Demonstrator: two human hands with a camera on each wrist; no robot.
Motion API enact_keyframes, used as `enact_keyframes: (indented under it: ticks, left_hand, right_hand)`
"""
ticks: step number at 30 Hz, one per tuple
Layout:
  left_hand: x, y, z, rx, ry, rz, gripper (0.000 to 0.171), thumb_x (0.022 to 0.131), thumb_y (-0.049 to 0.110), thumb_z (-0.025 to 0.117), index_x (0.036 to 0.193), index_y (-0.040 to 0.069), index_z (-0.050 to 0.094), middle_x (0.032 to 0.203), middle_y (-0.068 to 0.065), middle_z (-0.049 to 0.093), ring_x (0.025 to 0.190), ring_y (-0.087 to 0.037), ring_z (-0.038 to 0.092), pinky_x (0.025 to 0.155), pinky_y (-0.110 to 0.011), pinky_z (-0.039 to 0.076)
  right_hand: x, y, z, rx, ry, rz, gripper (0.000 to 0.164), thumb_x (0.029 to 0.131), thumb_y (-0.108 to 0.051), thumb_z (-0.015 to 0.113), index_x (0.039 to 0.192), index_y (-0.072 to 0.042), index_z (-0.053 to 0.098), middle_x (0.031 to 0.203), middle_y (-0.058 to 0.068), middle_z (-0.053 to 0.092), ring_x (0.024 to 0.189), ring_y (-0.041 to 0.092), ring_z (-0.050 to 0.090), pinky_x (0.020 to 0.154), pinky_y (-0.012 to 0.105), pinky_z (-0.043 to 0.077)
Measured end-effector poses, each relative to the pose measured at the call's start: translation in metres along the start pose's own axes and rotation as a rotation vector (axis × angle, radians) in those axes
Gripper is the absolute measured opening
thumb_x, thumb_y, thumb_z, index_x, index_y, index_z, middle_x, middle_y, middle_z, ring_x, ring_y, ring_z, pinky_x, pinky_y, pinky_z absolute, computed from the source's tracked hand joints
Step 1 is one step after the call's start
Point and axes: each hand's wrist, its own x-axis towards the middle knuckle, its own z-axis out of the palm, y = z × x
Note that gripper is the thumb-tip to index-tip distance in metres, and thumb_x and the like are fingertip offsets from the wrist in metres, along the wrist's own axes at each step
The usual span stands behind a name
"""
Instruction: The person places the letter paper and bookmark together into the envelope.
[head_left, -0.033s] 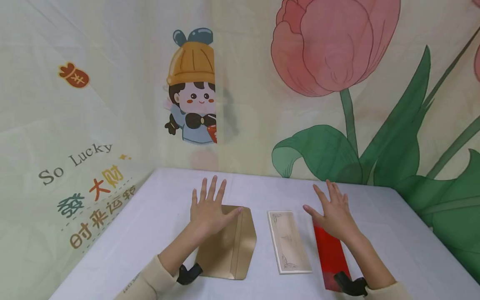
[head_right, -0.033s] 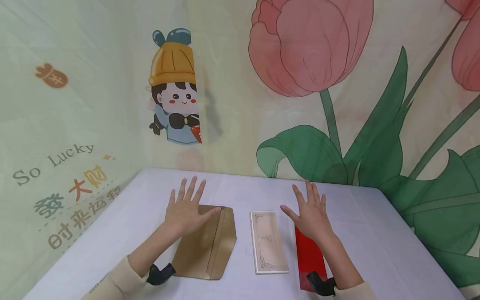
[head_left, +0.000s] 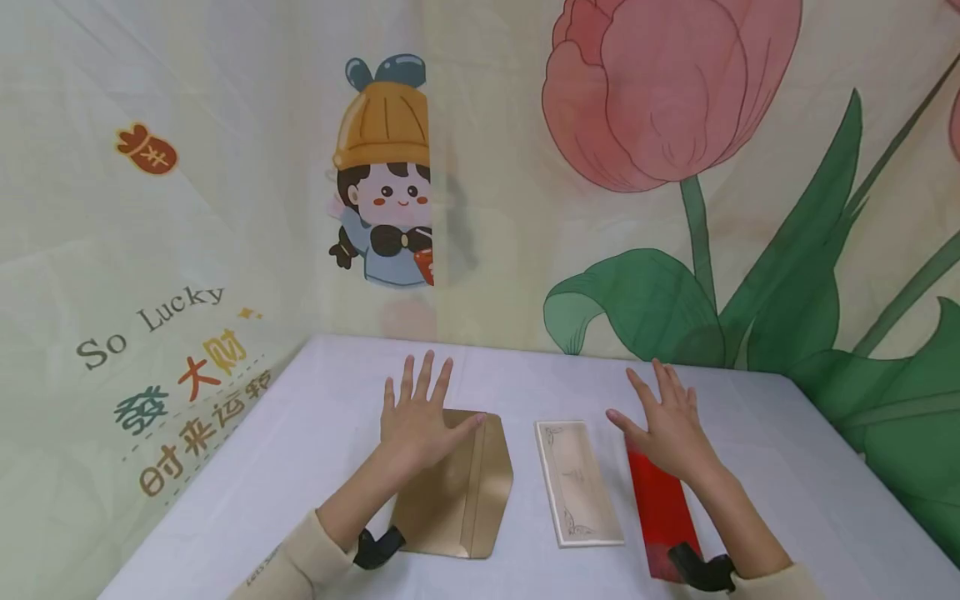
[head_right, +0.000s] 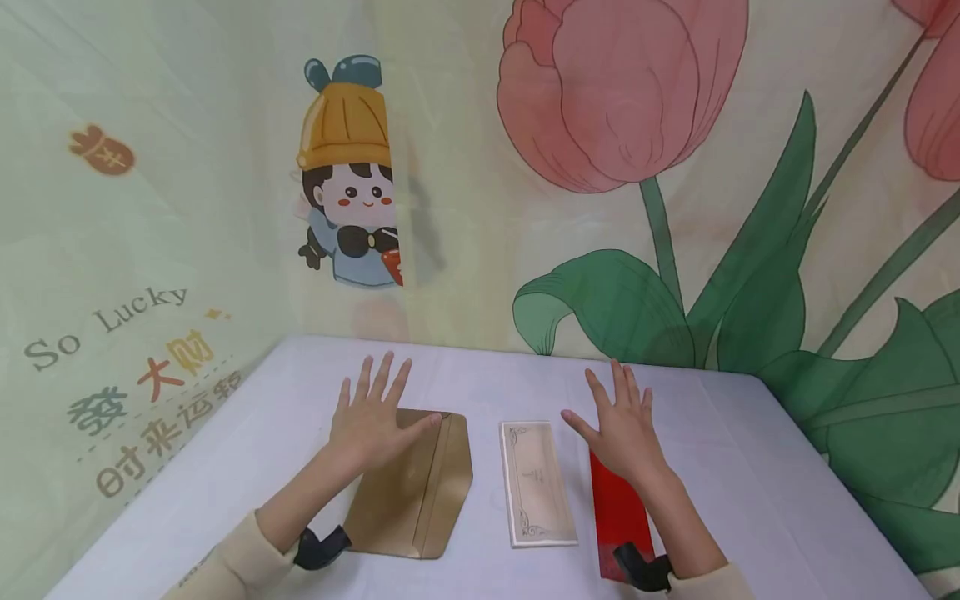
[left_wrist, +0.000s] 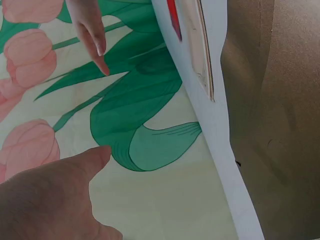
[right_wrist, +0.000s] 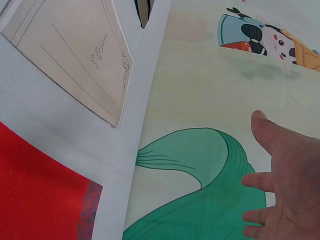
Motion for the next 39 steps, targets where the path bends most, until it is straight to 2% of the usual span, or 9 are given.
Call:
enact_keyframes:
  ticks: [7, 12, 17, 20, 23, 26, 29, 31, 39]
  left_hand:
    - [-0.004, 0.000, 0.003, -0.015, -0.013, -0.001, 0.090, 0.077, 0.073, 0.035, 0.145, 0.020, 0.010, 0.151, -0.008, 0.001, 0.136, -0.030, -0.010, 0.105, -0.055, 0.003]
    - [-0.012, 0.001, 0.007, -0.024, -0.004, -0.013, 0.086, 0.081, 0.066, 0.038, 0.145, 0.017, 0.011, 0.150, -0.013, 0.008, 0.136, -0.033, -0.003, 0.105, -0.055, 0.008]
    - [-0.030, 0.000, 0.029, -0.045, -0.057, -0.025, 0.081, 0.083, 0.060, 0.041, 0.145, 0.015, 0.014, 0.149, -0.016, 0.011, 0.135, -0.038, 0.003, 0.104, -0.056, 0.011]
    - [-0.039, -0.003, 0.048, -0.036, -0.101, -0.017, 0.081, 0.083, 0.061, 0.040, 0.145, 0.014, 0.016, 0.148, -0.019, 0.010, 0.134, -0.040, 0.005, 0.102, -0.058, 0.012]
    - [-0.042, -0.006, 0.065, -0.044, -0.107, 0.000, 0.081, 0.083, 0.061, 0.039, 0.144, 0.011, 0.019, 0.147, -0.021, 0.011, 0.133, -0.042, 0.006, 0.102, -0.059, 0.013]
    - [-0.041, -0.008, 0.078, -0.064, -0.114, 0.012, 0.081, 0.084, 0.062, 0.037, 0.144, 0.011, 0.020, 0.147, -0.022, 0.011, 0.132, -0.046, 0.005, 0.102, -0.059, 0.014]
    - [-0.042, -0.008, 0.089, -0.071, -0.143, 0.021, 0.081, 0.084, 0.063, 0.035, 0.144, 0.011, 0.020, 0.147, -0.022, 0.010, 0.131, -0.048, 0.003, 0.101, -0.060, 0.012]
    - [-0.044, -0.008, 0.094, -0.069, -0.145, 0.021, 0.081, 0.083, 0.064, 0.036, 0.143, 0.012, 0.022, 0.147, -0.022, 0.011, 0.130, -0.049, 0.003, 0.100, -0.061, 0.012]
    - [-0.048, -0.009, 0.096, -0.073, -0.079, 0.014, 0.075, 0.084, 0.060, 0.038, 0.142, 0.013, 0.028, 0.146, -0.022, 0.015, 0.130, -0.049, 0.006, 0.100, -0.061, 0.011]
  right_hand:
    - [-0.004, -0.005, 0.004, 0.018, -0.029, 0.009, 0.073, 0.081, -0.041, 0.059, 0.136, 0.001, 0.034, 0.142, 0.028, 0.013, 0.130, 0.045, 0.006, 0.098, 0.064, -0.001]
    - [-0.006, -0.028, 0.017, 0.047, -0.042, 0.002, 0.069, 0.080, -0.039, 0.061, 0.134, -0.002, 0.038, 0.141, 0.027, 0.022, 0.129, 0.044, 0.015, 0.098, 0.065, 0.010]
    - [-0.012, -0.068, 0.047, 0.117, -0.093, -0.014, 0.067, 0.079, -0.038, 0.063, 0.134, -0.008, 0.040, 0.141, 0.019, 0.030, 0.127, 0.037, 0.028, 0.096, 0.060, 0.026]
    - [-0.016, -0.089, 0.068, 0.176, -0.145, -0.048, 0.068, 0.080, -0.038, 0.063, 0.136, -0.009, 0.038, 0.143, 0.015, 0.029, 0.129, 0.034, 0.028, 0.097, 0.056, 0.027]
    - [-0.019, -0.106, 0.087, 0.185, -0.214, -0.143, 0.069, 0.083, -0.041, 0.058, 0.138, -0.007, 0.035, 0.145, 0.014, 0.025, 0.132, 0.033, 0.023, 0.102, 0.054, 0.022]
    - [-0.022, -0.115, 0.101, 0.155, -0.326, -0.228, 0.070, 0.087, -0.046, 0.049, 0.140, -0.005, 0.030, 0.148, 0.015, 0.018, 0.135, 0.032, 0.015, 0.103, 0.056, 0.015]
    - [-0.028, -0.119, 0.110, 0.111, -0.443, -0.261, 0.072, 0.088, -0.050, 0.042, 0.141, -0.004, 0.025, 0.148, 0.016, 0.013, 0.135, 0.033, 0.009, 0.103, 0.057, 0.012]
    - [-0.031, -0.120, 0.114, 0.084, -0.486, -0.266, 0.074, 0.089, -0.052, 0.038, 0.142, -0.004, 0.022, 0.148, 0.017, 0.012, 0.136, 0.033, 0.008, 0.103, 0.057, 0.011]
    - [-0.034, -0.122, 0.122, 0.032, -0.466, -0.292, 0.074, 0.090, -0.054, 0.032, 0.142, -0.004, 0.020, 0.148, 0.016, 0.011, 0.136, 0.033, 0.009, 0.104, 0.056, 0.010]
